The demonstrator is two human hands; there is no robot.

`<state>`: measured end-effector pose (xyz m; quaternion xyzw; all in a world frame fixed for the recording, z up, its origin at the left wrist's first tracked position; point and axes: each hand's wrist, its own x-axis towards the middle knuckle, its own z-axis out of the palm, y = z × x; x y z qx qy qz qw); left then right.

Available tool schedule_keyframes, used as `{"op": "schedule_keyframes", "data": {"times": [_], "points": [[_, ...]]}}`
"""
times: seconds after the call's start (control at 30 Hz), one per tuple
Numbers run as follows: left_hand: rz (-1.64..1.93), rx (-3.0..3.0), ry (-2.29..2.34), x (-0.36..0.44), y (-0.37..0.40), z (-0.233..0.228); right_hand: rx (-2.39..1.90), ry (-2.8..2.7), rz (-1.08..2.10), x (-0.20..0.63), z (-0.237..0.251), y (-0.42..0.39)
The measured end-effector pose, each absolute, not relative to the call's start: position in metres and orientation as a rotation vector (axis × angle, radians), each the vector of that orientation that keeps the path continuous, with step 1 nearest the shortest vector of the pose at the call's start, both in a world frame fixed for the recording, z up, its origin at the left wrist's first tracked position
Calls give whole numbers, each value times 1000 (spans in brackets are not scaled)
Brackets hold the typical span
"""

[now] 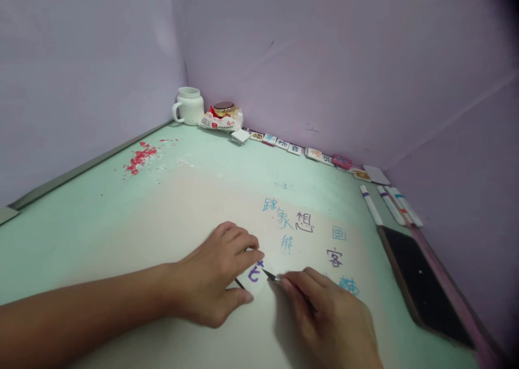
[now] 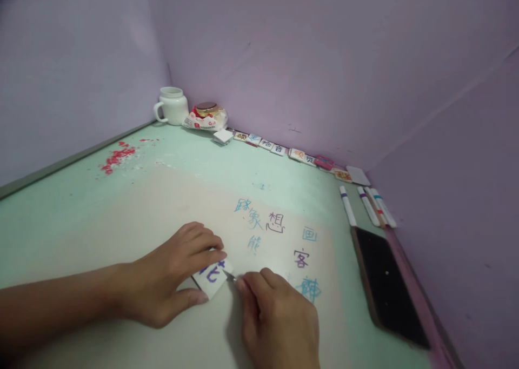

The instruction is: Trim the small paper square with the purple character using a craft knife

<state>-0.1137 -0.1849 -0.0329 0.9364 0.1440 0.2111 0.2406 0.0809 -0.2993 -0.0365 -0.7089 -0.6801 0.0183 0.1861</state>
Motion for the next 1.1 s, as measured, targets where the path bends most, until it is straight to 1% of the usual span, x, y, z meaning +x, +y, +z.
{"op": "schedule_keyframes", "data": {"times": [0.43, 0.57, 0.73, 0.9, 1.1], "points": [[575, 2539, 379, -113, -186, -36, -1893, -1767, 234, 87, -45, -294], [559, 2545, 387, -114, -186, -35, -1844, -1841, 165, 89, -43, -292], [511, 2549, 387, -114, -185, -31, -1752, -1928, -33, 90, -39, -287], [487, 2545, 400, -113, -184, -30, -1775, -1990, 26, 94, -42, -285], [536, 2496, 419, -111, -185, -32, -1743, -2031, -6, 93, -42, -286]]}}
